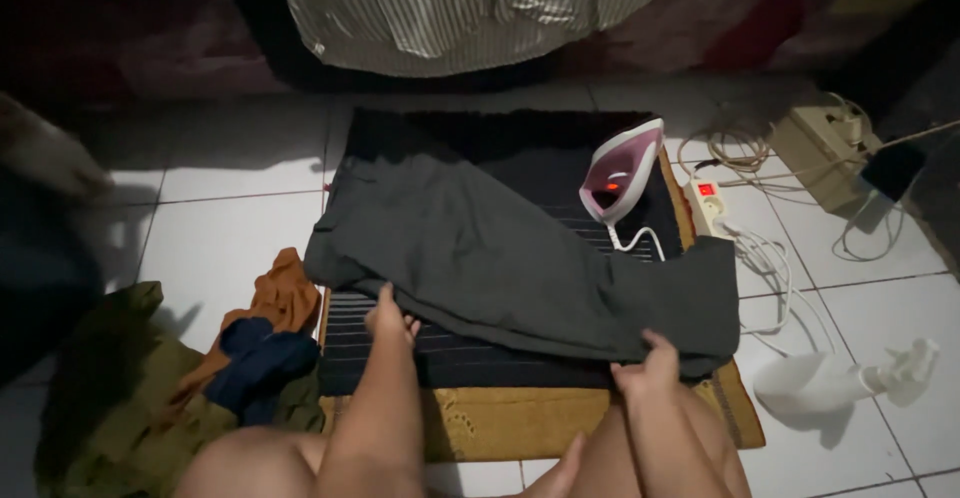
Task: Iron a pair of trousers and then fold them alongside other garments.
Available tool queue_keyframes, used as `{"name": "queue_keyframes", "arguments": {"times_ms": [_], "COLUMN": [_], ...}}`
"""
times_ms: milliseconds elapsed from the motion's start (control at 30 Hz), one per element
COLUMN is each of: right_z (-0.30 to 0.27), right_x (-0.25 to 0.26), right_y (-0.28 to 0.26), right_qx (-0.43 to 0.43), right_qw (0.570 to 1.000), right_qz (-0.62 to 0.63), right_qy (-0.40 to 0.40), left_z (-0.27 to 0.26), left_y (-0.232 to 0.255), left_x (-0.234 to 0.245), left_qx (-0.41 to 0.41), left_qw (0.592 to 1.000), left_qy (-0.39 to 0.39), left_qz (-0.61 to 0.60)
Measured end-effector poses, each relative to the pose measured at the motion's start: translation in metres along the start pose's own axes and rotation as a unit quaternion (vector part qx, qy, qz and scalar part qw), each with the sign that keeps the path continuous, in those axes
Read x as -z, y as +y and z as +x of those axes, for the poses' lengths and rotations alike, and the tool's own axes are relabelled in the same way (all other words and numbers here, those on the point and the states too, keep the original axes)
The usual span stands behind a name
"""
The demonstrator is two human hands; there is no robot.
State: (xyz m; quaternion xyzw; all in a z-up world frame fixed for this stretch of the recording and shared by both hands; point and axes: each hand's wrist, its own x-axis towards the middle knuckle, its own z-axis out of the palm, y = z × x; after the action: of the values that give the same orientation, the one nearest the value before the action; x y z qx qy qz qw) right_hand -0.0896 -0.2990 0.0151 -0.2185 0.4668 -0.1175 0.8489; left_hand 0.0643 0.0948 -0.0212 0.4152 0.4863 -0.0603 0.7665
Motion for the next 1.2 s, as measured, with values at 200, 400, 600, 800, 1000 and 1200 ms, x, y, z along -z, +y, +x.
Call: {"name": "queue_keyframes", "arguments": {"times_ms": [200, 400, 600, 800, 1000, 1200], "right_z": [0.015, -0.026, 0.006, 0.068, 0.076, -0.088], "right_x": [-0.026, -0.043, 0.001, 0.054, 0.063, -0.054], "right_y": [-0.02, -0.079, -0.099, -0.101, -0.139, -0.139], "right_qx": [0.121, 0.229, 0.243, 0.054, 0.293, 0.383], "right_qw": [0.983, 0.97, 0.969, 0.981, 0.955, 0.904], "right_qz": [0.102, 0.011, -0.004, -0.095, -0.039, 0.052], "right_qy": [0.093, 0.081, 0.041, 0.159, 0.02, 0.184], "left_z": [-0.006, 0.056, 0.023, 0.032, 0.099, 0.111], "left_y": [0.035, 0.054, 0.061, 0.082, 0.081, 0.047], "left_x": [-0.029, -0.035, -0.028, -0.028, -0.022, 0.009], "left_qx": [-0.164, -0.197, -0.2, -0.153, -0.187, -0.291], "left_qw": [0.981, 0.96, 0.942, 0.933, 0.965, 0.929], "left_qy": [0.069, 0.199, 0.248, 0.188, 0.097, 0.12], "left_qz": [-0.076, 0.011, 0.101, 0.265, 0.156, 0.192]}}
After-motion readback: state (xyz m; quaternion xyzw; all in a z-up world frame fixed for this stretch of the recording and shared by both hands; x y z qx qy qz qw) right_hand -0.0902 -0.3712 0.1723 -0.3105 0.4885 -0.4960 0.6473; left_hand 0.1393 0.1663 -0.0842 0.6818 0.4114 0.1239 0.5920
